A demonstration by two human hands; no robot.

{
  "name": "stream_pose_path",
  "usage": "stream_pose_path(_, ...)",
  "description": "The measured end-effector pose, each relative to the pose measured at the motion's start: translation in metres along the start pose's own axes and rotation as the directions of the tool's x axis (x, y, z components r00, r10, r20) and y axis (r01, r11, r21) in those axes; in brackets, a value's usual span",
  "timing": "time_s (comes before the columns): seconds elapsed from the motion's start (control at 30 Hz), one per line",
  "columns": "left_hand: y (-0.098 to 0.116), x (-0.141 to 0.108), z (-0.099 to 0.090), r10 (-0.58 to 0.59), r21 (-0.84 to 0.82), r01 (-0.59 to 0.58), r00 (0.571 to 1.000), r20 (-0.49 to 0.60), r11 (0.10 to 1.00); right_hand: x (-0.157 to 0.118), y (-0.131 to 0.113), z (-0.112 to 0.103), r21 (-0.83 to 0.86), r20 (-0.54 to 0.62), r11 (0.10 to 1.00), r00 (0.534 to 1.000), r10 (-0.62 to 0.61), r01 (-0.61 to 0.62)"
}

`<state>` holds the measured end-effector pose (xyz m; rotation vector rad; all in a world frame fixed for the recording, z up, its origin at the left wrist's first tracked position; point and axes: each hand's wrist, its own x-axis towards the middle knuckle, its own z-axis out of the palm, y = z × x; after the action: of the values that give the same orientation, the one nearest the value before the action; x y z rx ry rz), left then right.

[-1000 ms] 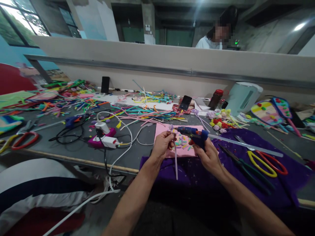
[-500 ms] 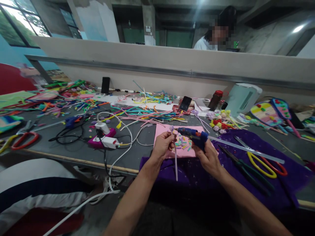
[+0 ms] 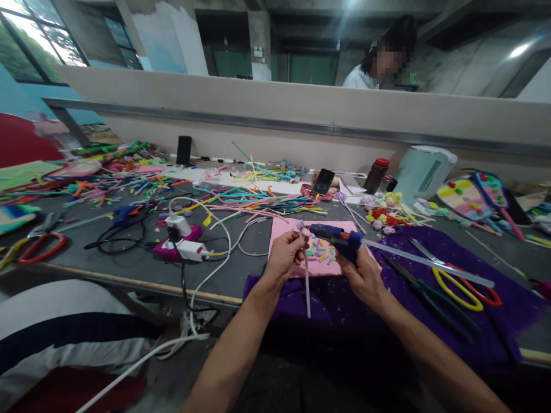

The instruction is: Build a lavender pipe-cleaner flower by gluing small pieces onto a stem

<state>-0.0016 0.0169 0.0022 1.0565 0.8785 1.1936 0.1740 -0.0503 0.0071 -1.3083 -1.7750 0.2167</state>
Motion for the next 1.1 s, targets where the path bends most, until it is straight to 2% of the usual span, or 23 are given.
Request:
stream_pose_path(0.37, 0.0014, -0.0006, -0.0004, 0.002, -0.017, -0.002, 1.0, -0.015, 1.0, -0.0013, 0.0001, -0.0014, 0.017, 0.072, 1.0, 0.997, -0.012, 0.011)
stream_pose_path(0.6, -0.0005, 0.0004, -0.0014, 0.0, -0.003, 0.0, 1.0, 0.0, 1.0, 0.0001, 0.0009, -0.0022, 0.034, 0.012, 0.999, 1.0, 0.014, -0.014)
stream_pose_path(0.9, -0.0008, 0.0002, -0.002, 0.019, 0.007, -0.019, 1.0, 0.006, 1.0, 0.0006, 0.0011, -0.0026, 0.034, 0.071, 0.999, 0.997, 0.009, -0.011)
stream_pose_path(1.1, -0.003, 0.0015, -0.0028, 0.023, 0.015, -0.023, 1.0, 0.012, 1.0, 0.0002, 0.0017, -0.0025, 0.041, 0.009, 0.999, 1.0, 0.024, -0.024)
